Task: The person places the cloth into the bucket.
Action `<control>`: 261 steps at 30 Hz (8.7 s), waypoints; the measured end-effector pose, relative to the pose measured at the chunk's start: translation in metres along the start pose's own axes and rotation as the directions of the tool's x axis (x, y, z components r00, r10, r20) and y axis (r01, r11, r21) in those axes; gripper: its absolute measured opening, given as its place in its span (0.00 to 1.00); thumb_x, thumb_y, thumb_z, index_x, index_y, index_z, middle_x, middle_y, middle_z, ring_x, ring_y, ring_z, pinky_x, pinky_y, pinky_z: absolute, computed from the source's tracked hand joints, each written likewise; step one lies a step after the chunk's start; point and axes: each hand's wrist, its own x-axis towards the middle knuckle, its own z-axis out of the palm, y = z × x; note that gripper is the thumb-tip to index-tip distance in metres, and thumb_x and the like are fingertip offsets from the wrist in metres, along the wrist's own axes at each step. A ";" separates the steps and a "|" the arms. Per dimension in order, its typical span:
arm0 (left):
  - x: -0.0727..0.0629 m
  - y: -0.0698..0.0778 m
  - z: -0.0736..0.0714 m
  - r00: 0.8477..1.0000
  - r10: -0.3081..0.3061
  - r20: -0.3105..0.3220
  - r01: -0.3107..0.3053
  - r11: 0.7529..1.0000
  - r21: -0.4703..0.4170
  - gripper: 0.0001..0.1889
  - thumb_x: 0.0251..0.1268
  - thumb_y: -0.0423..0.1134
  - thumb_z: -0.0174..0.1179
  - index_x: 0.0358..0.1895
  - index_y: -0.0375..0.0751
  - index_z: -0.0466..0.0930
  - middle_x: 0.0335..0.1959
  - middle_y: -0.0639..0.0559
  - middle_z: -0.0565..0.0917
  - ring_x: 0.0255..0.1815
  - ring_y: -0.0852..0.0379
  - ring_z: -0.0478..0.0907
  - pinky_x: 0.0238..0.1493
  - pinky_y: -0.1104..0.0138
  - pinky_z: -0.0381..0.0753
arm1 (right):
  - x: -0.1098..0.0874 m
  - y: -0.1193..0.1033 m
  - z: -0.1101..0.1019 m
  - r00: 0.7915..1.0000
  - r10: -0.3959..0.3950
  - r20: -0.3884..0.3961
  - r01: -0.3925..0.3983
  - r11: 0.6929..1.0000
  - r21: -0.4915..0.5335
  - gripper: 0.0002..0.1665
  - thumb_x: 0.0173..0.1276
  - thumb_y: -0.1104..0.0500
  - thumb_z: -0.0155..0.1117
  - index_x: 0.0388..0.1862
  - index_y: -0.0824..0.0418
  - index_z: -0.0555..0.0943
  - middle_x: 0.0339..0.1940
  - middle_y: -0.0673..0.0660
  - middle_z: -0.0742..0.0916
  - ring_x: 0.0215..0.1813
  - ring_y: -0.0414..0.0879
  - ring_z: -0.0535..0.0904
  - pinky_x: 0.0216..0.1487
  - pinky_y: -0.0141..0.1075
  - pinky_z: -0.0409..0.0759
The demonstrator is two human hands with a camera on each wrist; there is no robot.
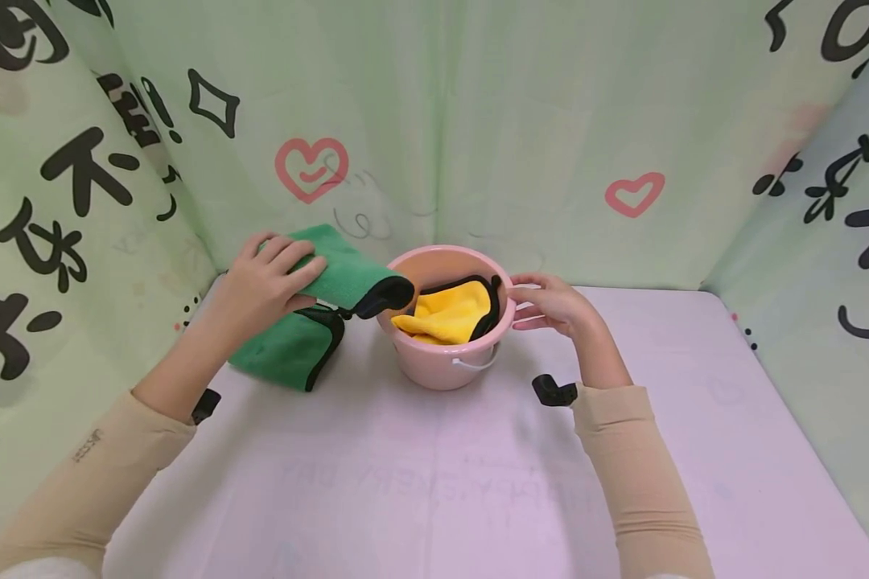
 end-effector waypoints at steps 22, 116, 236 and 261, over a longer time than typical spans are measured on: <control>0.064 0.051 0.068 0.981 0.085 0.174 -0.083 0.996 -0.015 0.24 0.53 0.57 0.61 0.50 0.50 0.69 0.45 0.50 0.73 0.44 0.51 0.71 0.47 0.57 0.72 | -0.001 0.001 -0.003 1.000 -0.015 0.027 0.013 0.998 0.064 0.37 0.68 0.52 0.55 0.68 0.66 0.54 0.41 0.56 0.78 0.34 0.42 0.81 0.41 0.37 0.82; -0.028 0.004 0.051 0.631 -0.376 0.679 0.526 0.850 -0.018 0.34 0.61 0.58 0.51 0.68 0.50 0.56 0.67 0.41 0.58 0.67 0.41 0.55 0.64 0.45 0.53 | -0.003 0.002 -0.001 1.000 -0.017 0.019 0.017 0.999 0.034 0.36 0.68 0.51 0.54 0.68 0.65 0.55 0.39 0.55 0.78 0.34 0.43 0.81 0.44 0.41 0.81; 0.059 0.044 0.055 0.908 -0.270 0.321 0.259 0.963 0.077 0.21 0.60 0.52 0.58 0.55 0.51 0.68 0.49 0.44 0.71 0.46 0.45 0.71 0.48 0.51 0.72 | 0.000 0.004 -0.001 1.000 -0.021 0.016 0.020 0.999 0.049 0.37 0.68 0.51 0.55 0.69 0.64 0.54 0.40 0.57 0.78 0.35 0.43 0.81 0.42 0.39 0.81; 0.091 0.088 0.088 0.709 -0.009 0.705 0.029 0.999 -0.017 0.22 0.68 0.58 0.42 0.62 0.60 0.58 0.58 0.50 0.66 0.56 0.51 0.66 0.54 0.55 0.70 | -0.002 0.005 -0.002 1.000 -0.015 0.021 0.014 0.997 0.077 0.38 0.67 0.50 0.55 0.68 0.65 0.54 0.35 0.51 0.79 0.34 0.42 0.81 0.43 0.39 0.81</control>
